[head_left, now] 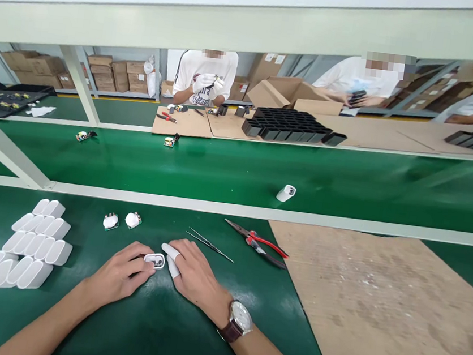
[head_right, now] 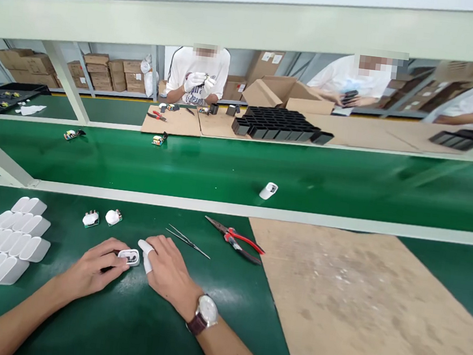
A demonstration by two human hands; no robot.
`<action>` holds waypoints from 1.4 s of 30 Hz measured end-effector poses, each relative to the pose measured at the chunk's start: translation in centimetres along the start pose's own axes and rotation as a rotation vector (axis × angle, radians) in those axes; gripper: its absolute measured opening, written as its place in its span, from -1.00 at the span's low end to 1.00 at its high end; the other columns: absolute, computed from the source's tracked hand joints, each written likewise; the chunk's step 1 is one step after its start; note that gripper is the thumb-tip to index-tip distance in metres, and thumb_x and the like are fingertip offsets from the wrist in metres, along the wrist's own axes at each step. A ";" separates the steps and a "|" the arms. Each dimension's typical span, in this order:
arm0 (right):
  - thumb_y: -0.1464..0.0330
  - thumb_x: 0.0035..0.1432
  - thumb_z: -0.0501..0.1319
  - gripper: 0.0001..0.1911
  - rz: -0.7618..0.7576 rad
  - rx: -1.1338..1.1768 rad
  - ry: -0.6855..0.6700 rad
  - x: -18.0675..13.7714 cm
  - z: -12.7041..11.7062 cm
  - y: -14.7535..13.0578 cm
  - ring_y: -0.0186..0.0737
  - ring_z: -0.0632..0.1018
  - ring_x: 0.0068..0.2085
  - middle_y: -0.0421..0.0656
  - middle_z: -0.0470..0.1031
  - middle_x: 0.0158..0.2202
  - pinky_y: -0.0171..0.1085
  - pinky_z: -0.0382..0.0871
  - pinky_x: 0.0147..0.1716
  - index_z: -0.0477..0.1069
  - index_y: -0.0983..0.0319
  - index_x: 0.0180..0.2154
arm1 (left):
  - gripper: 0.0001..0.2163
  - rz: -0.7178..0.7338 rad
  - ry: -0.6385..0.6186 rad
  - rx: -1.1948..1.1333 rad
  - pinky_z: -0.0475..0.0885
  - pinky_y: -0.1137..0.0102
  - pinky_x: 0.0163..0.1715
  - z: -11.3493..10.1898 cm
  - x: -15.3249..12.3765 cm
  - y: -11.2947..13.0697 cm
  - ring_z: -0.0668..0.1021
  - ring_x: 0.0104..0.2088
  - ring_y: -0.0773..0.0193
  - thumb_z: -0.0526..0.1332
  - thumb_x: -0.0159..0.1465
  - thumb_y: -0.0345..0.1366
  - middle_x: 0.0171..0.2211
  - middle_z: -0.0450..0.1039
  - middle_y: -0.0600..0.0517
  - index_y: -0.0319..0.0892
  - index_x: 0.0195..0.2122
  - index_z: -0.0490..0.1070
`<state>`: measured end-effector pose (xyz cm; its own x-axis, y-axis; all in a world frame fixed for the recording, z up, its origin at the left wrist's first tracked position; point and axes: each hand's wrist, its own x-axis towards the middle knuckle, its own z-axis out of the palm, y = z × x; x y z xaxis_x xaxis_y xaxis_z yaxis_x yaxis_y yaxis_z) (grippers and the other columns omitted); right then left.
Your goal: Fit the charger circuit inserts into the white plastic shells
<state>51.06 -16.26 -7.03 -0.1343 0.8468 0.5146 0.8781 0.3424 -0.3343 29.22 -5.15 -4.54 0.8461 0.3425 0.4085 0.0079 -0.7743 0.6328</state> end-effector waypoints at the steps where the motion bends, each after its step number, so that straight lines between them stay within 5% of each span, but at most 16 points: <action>1: 0.59 0.34 0.08 -0.55 -0.005 -0.004 -0.020 0.0 0.1 0.0 0.00 0.52 -0.05 0.04 0.53 -0.01 0.00 0.52 -0.11 0.35 0.26 0.21 | -0.92 -0.057 0.029 -0.053 0.59 0.24 -0.17 0.2 0.0 -0.1 0.62 -0.15 0.15 0.26 0.43 -0.35 -0.06 0.60 -0.10 -0.06 -0.14 0.55; 6: 0.61 0.28 0.12 -0.57 0.001 -0.022 -0.058 0.1 0.0 0.0 0.01 0.48 -0.02 0.03 0.51 0.01 0.00 0.49 -0.09 0.39 0.25 0.14 | -0.76 -0.619 0.350 -0.622 0.66 0.31 -0.33 0.2 0.8 -0.8 0.64 -0.38 0.24 0.40 0.32 -0.09 -0.31 0.60 -0.01 -0.17 -0.22 0.56; 9: 0.61 0.25 0.14 -0.58 0.001 -0.045 -0.071 0.1 -0.1 -0.1 0.02 0.47 -0.04 0.02 0.51 0.00 0.01 0.49 -0.08 0.41 0.26 0.10 | -0.66 -0.737 0.479 -0.783 0.67 0.32 -0.33 -0.7 1.6 -0.8 0.64 -0.35 0.25 0.49 0.19 -0.03 -0.28 0.60 -0.01 -0.21 -0.24 0.57; 13: 0.64 0.18 0.16 -0.55 0.012 -0.063 -0.085 0.2 -0.2 -0.1 0.05 0.47 -0.02 0.01 0.50 0.01 0.03 0.49 -0.04 0.42 0.28 0.09 | -0.62 -0.632 0.377 -0.340 0.67 0.23 -0.28 -3.3 3.5 -1.5 0.67 -0.36 0.19 0.42 0.21 0.06 -0.24 0.63 -0.06 -0.20 -0.27 0.55; 17: 0.63 0.20 0.14 -0.59 0.019 -0.049 -0.064 0.2 0.0 0.0 0.01 0.47 -0.06 -0.01 0.51 -0.03 0.01 0.49 -0.09 0.44 0.26 0.05 | -0.72 -0.558 0.288 0.136 0.61 0.23 -0.17 -8.2 7.5 -4.7 0.69 -0.24 0.11 0.39 0.20 -0.04 -0.07 0.62 -0.10 -0.16 -0.28 0.54; 21: 0.63 0.22 0.12 -0.60 0.007 -0.043 -0.031 0.1 0.2 0.1 0.00 0.47 -0.07 -0.01 0.51 -0.03 0.00 0.48 -0.08 0.44 0.26 0.05 | -0.81 -0.638 0.333 0.385 0.53 0.21 -0.07 -13.5 10.7 -8.9 0.66 -0.12 -0.01 0.39 0.19 -0.18 -0.25 0.61 -0.09 -0.17 -0.43 0.47; 24: 0.62 0.25 0.11 -0.62 0.008 -0.039 -0.009 0.0 0.3 0.2 -0.02 0.47 -0.08 -0.01 0.51 -0.04 -0.01 0.47 -0.08 0.45 0.25 0.04 | -0.77 -0.695 0.303 0.486 0.53 0.17 -0.07 -15.5 11.0 -10.9 0.65 -0.17 0.07 0.36 0.28 -0.15 -0.32 0.60 -0.05 -0.20 -0.39 0.48; 28: 0.60 0.32 0.07 -0.65 0.011 -0.013 -0.019 0.1 0.3 0.3 -0.02 0.47 -0.07 0.00 0.51 -0.03 -0.01 0.46 -0.07 0.46 0.25 0.04 | -0.72 -0.663 0.238 0.527 0.57 0.22 -0.05 -16.5 9.1 -10.9 0.66 -0.04 0.01 0.32 0.28 -0.01 -0.11 0.65 -0.11 -0.13 -0.23 0.57; 32: 0.58 0.35 0.06 -0.65 -0.003 0.024 -0.033 -0.1 0.6 0.7 0.02 0.48 -0.04 0.02 0.50 0.01 0.02 0.47 -0.07 0.45 0.25 0.06 | -0.56 -0.591 0.211 0.528 0.53 0.14 0.14 -18.5 4.9 -7.4 0.57 0.16 -0.06 0.26 0.29 0.16 0.18 0.53 -0.10 -0.07 -0.02 0.56; 37: 0.52 0.41 0.09 -0.66 0.021 0.073 0.006 0.4 1.2 1.0 0.01 0.52 -0.03 0.00 0.50 0.02 0.05 0.50 -0.03 0.40 0.18 0.14 | -0.65 -0.431 -0.073 0.665 0.36 -0.10 0.30 -20.6 -3.7 -2.3 0.26 0.42 -0.22 0.33 0.28 0.15 0.37 0.34 -0.05 -0.03 -0.24 0.59; 42: 0.49 0.37 0.16 -0.60 -0.016 0.096 -0.030 4.8 2.9 0.4 0.04 0.51 0.10 0.03 0.47 0.13 0.09 0.47 0.13 0.35 0.21 0.21 | -0.82 -0.398 -0.171 0.802 0.31 -0.29 0.27 -18.5 -10.8 -2.0 0.14 0.46 -0.36 0.46 0.19 -0.09 0.45 0.21 -0.01 -0.02 -0.28 0.60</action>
<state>49.48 -10.89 -7.00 -0.1633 0.8523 0.4969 0.8277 0.3924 -0.4012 10.25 2.58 1.91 0.7685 0.6295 0.1144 0.6304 -0.7756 0.0325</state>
